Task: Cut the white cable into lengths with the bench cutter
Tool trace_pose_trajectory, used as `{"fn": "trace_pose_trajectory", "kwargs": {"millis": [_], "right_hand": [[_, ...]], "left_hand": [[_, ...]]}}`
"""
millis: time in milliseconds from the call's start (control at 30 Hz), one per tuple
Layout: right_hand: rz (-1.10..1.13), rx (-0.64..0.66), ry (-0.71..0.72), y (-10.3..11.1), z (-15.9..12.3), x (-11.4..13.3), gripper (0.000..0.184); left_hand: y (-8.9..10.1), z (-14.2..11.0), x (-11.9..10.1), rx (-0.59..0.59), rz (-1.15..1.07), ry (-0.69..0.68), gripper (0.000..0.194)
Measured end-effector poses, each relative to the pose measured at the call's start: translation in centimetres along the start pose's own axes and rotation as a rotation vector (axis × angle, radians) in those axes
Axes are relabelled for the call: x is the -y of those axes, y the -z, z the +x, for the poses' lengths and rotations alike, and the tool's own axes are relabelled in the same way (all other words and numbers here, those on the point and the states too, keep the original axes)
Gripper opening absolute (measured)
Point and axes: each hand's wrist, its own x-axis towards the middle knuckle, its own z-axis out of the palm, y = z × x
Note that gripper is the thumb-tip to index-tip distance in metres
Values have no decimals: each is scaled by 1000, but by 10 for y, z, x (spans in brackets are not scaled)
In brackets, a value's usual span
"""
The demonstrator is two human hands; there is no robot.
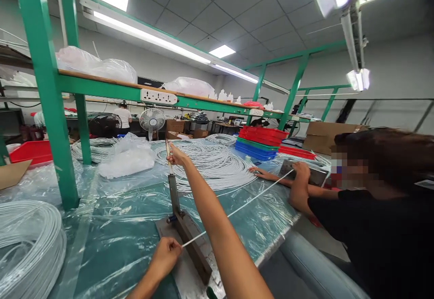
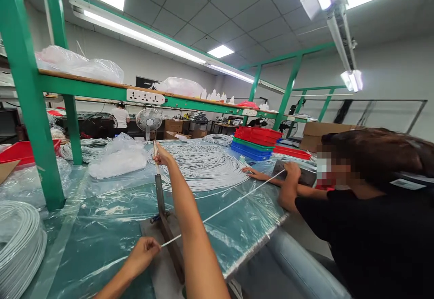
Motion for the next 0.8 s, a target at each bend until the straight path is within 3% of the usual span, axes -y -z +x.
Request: {"fn": "trace_pose_trajectory", "kwargs": {"millis": [167, 400, 600, 733, 800], "right_hand": [[55, 32, 94, 9, -44, 3, 38], [102, 83, 116, 47, -148, -2, 50], [119, 40, -4, 73, -241, -49, 29], [155, 6, -104, 86, -284, -88, 8], [150, 7, -129, 90, -298, -103, 26]], "left_hand": [[-9, 1, -5, -171, 119, 4, 37], [-9, -8, -18, -290, 255, 77, 27], [-9, -22, -27, -328, 340, 107, 21], [-9, -29, -33, -341, 362, 128, 19], [-9, -31, -35, -346, 370, 136, 20]]}}
